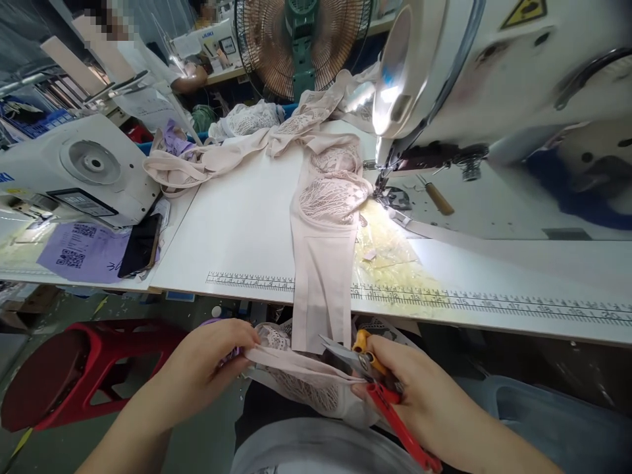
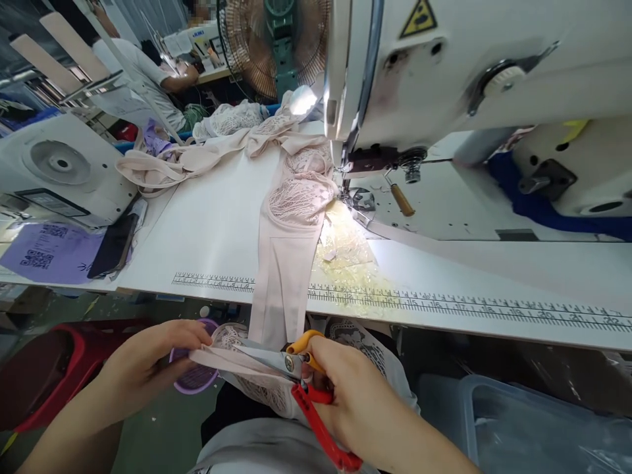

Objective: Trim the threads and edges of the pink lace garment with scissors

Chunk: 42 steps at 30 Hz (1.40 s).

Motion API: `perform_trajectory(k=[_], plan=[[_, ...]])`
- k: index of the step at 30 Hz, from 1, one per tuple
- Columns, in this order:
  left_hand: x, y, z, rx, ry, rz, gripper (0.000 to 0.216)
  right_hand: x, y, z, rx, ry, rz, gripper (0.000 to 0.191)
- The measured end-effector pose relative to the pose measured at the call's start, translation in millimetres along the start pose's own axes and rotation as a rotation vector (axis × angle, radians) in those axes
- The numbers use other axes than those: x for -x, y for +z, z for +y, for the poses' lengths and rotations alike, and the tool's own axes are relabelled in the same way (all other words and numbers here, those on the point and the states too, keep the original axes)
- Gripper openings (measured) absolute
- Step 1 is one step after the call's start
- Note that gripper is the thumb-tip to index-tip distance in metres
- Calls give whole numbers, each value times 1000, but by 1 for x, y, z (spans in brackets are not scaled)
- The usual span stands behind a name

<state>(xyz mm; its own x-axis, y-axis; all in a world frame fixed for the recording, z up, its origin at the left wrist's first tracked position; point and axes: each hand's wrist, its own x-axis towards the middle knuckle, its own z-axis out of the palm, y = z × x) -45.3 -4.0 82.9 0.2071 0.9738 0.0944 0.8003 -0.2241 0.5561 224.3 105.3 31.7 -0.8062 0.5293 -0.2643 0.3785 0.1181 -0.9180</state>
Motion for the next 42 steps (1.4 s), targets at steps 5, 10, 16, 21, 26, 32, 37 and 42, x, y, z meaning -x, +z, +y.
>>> perform_trajectory(k=[5, 10, 16, 21, 26, 32, 37, 42], plan=[[-4, 2, -2, 545, 7, -46, 11, 1, -1, 0, 5, 7, 20, 25], [-11, -1, -1, 792, -104, -185, 35, 5, -2, -2, 6, 16, 13, 23], [-14, -13, 5, 706, -83, -356, 35, 7, -1, 0, 11, 4, 11, 26], [-20, -14, 10, 798, -51, -401, 41, 8, 2, 8, 9, 8, -19, 28], [-17, -14, 10, 555, -79, -265, 34, 8, 1, 7, 13, -21, -1, 27], [-14, -3, 9, 358, -288, -122, 12, 11, -1, 5, 122, -71, 72, 29], [-14, 7, 12, 380, -453, 19, 9, 10, 2, 6, 122, -106, 86, 24], [-14, 19, 16, 493, -477, 181, 16, 13, 7, 11, 112, -109, 152, 22]])
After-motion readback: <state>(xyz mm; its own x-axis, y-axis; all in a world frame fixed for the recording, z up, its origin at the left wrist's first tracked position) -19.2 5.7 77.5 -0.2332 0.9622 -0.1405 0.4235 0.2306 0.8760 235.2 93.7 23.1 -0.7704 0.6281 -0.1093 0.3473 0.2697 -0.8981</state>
